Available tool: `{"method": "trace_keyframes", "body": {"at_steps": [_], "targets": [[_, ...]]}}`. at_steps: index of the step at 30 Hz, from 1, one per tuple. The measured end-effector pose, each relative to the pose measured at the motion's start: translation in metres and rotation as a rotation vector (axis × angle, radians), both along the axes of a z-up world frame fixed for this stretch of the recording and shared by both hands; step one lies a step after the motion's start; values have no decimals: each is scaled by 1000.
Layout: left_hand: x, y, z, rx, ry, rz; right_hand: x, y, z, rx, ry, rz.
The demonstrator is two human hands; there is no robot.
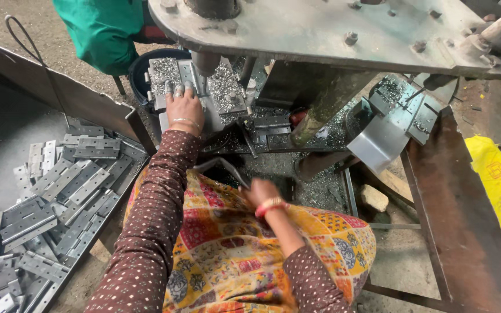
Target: The person operates a manual drill press to process metal hinge components. They pick up a hinge from a pile, place it under the drill, pull a lever to activate the machine, and then remove the processed hinge to place it in a collection bin. This cycle is repeated continuously.
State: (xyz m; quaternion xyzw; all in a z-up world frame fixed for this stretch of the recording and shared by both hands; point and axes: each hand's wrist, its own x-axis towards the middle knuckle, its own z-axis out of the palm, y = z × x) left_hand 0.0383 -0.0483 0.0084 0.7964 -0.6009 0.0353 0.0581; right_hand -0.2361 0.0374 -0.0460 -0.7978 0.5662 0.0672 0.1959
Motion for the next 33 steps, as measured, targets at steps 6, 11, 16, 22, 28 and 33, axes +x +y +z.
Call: {"method": "trace_keyframes", "body": {"at_steps": [6,11,16,22,28,33], "targets": [[4,3,-3,49,20,-18,-4,7,-18,35,-57,-34],[-4,19,11,-24,-56,-93,13,-15,36,-139,-46,-2],[-55,96,1,-196,-156,-104,25,-11,63,-315,-224,-58],[-50,115,-19,-611,-15,-273,18,-10,43,-497,-301,-17],[-30,85,0,-902,3,-213,20,-13,37,-519,-296,10],[-29,78,5,-51,-259,-71,21,-9,42,-425,-188,27]]}}
